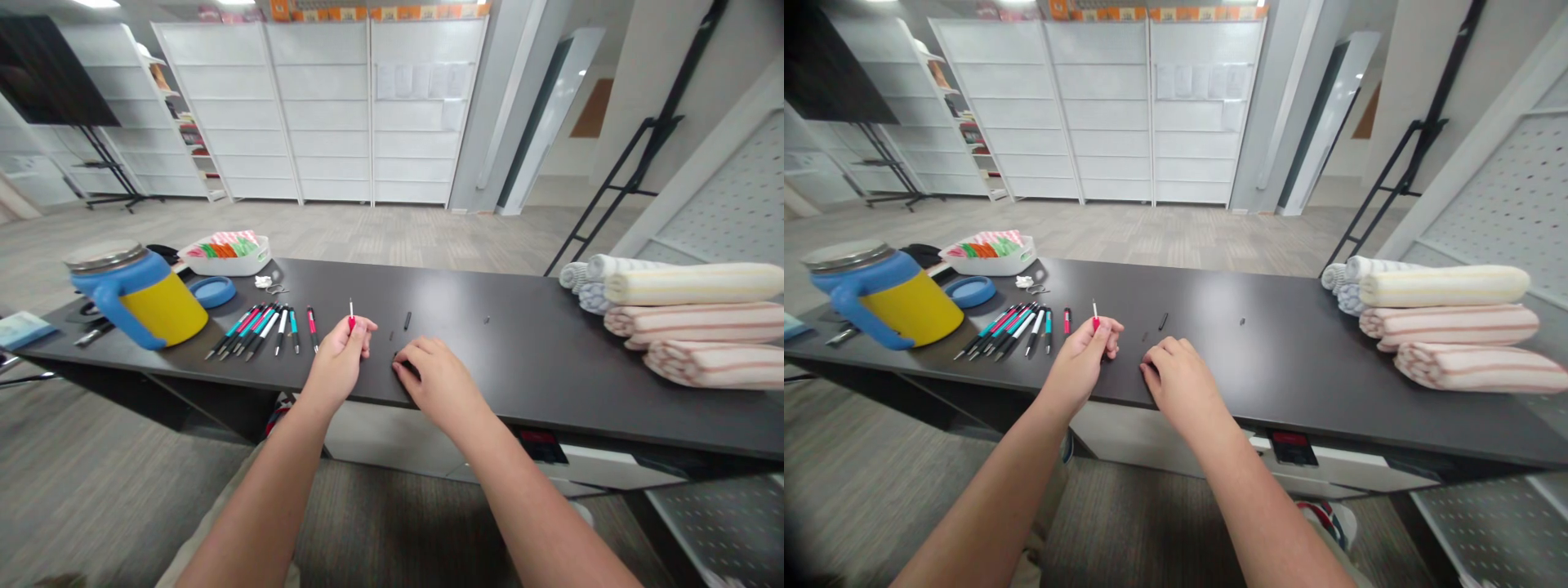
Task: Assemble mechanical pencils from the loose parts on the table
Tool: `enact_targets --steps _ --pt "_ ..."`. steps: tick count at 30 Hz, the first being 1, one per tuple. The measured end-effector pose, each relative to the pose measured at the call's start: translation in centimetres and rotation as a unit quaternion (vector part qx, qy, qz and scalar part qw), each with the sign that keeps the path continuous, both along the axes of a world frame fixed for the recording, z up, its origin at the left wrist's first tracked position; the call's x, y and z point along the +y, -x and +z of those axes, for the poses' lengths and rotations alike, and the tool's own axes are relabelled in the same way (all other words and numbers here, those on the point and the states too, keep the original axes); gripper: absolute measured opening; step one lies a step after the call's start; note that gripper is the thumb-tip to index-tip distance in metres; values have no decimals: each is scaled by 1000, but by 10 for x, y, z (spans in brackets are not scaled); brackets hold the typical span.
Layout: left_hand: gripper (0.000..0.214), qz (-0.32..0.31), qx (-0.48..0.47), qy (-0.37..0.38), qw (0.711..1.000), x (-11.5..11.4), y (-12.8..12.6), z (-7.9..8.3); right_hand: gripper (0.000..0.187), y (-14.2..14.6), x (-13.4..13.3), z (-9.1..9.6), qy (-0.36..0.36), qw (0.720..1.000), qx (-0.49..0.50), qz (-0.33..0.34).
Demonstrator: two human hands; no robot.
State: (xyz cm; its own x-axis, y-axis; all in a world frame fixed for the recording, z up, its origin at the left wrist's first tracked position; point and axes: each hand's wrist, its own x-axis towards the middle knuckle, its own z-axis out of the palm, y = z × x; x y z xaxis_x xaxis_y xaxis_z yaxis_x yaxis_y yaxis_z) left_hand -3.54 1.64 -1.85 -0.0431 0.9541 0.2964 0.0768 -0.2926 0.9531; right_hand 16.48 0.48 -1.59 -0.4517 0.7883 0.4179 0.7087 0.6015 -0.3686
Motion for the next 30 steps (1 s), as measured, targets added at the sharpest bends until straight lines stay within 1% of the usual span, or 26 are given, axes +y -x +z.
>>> enact_targets --steps 2,5,7,9,10,13,17,20,23,27,30 --pt "39 -5 4 8 1000 -1 0 0 10 -5 0 -2 4 1000 12 -25" --pt "40 0 30 20 999 -2 0 -1 11 -14 -2 -4 6 996 20 -81" --pt "41 7 53 23 998 -3 0 0 16 -22 -3 -4 6 993 41 -111" --pt "41 9 66 26 997 -4 0 0 25 -30 -3 -4 11 990 71 -118" --pt "41 10 70 26 997 -4 0 0 27 -34 -3 -3 15 990 83 -113" --pt "41 9 91 22 996 -5 -1 1 24 -45 -2 -1 30 989 97 -103" --pt "40 -15 107 18 994 -7 -3 3 22 -56 0 1 63 978 129 -148" --pt "40 -38 117 20 992 -10 -4 5 27 -66 3 3 74 970 155 -174" --pt "40 -44 136 24 989 -12 -5 7 30 -79 8 4 60 970 137 -194" --pt "40 -45 136 30 989 -12 -5 10 24 -98 17 3 22 964 75 -255" --pt "41 -35 108 42 993 -9 -5 10 19 -103 19 2 27 960 47 -275"
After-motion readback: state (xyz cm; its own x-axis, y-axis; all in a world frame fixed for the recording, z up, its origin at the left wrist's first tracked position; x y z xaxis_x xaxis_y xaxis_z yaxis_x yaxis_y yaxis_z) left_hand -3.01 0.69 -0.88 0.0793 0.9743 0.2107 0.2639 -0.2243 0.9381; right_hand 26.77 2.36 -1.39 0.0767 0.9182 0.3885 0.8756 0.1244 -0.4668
